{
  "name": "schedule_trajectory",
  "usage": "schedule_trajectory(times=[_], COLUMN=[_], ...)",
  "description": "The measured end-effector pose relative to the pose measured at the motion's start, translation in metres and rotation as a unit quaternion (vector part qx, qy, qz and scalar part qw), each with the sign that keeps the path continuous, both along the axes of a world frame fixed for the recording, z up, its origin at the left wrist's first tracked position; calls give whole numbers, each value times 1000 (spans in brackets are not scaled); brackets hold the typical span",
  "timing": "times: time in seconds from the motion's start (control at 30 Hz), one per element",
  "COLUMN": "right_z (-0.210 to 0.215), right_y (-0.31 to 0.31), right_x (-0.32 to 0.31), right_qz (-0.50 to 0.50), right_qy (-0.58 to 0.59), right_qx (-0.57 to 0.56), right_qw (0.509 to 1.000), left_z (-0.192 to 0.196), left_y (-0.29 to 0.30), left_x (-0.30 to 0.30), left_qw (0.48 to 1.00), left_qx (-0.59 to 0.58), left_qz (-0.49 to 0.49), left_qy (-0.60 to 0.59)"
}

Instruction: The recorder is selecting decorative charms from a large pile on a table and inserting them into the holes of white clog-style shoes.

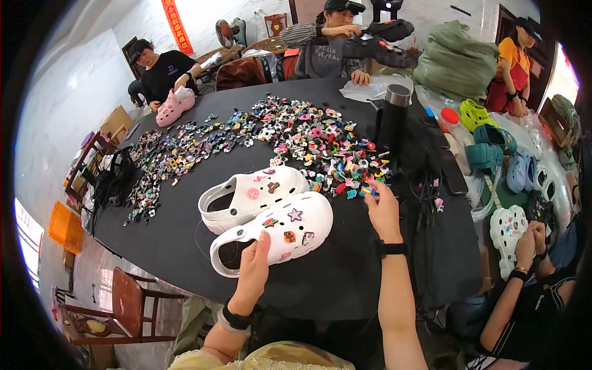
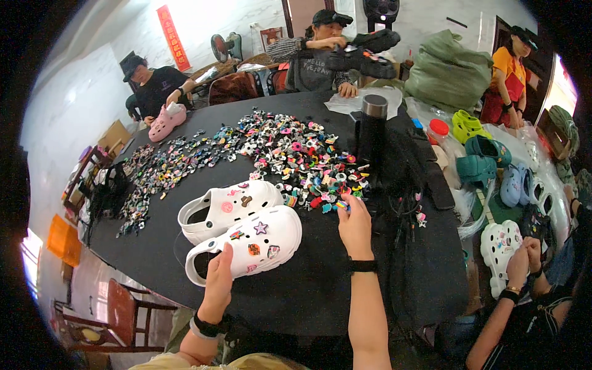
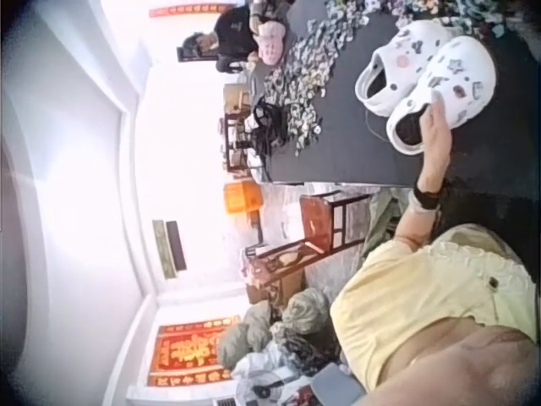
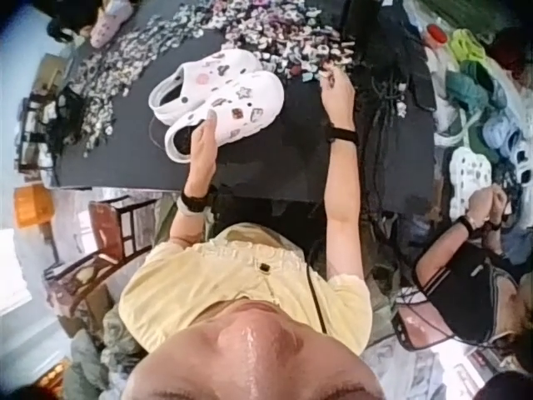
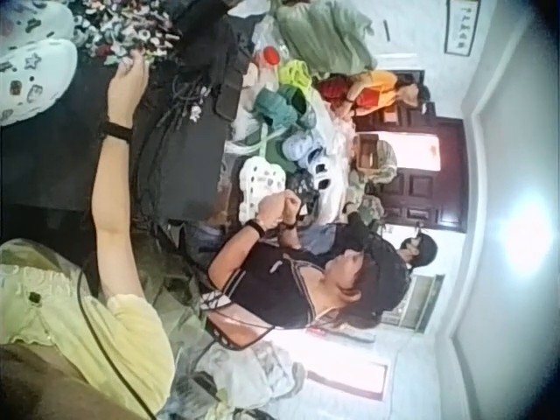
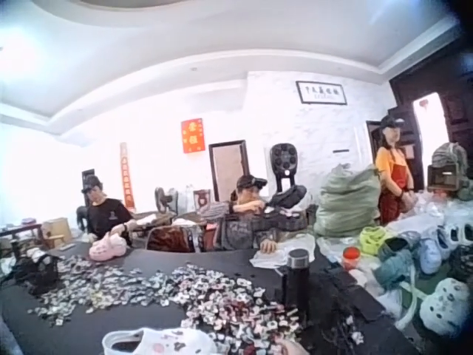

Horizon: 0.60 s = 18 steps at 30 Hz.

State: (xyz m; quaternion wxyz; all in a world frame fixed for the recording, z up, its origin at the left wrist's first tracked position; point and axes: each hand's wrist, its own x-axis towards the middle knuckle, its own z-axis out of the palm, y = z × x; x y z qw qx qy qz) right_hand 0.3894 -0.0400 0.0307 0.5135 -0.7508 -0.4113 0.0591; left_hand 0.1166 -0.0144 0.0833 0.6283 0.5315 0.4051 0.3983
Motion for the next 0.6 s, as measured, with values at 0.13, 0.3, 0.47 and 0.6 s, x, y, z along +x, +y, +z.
schedule_trajectory(times=[0.13, 0.3, 0.47, 0.6], right_z=[-1, -5, -3, 1], right_y=[1, 0, -2, -2], right_x=[2, 5, 3, -1], right_qz=[-1, 13, -4, -11], right_qy=[-29, 59, 67, 63], right_qx=[72, 31, 23, 19], right_qw=[997, 998, 997, 998], left_z=[-7, -16, 6, 10], left_y=[-2, -9, -24, -11], left_x=[-4, -16, -20, -49], left_qw=[1000, 989, 950, 911], left_qx=[25, 122, 252, 332], left_qz=[4, 9, 122, 211], left_qy=[16, 79, 135, 124])
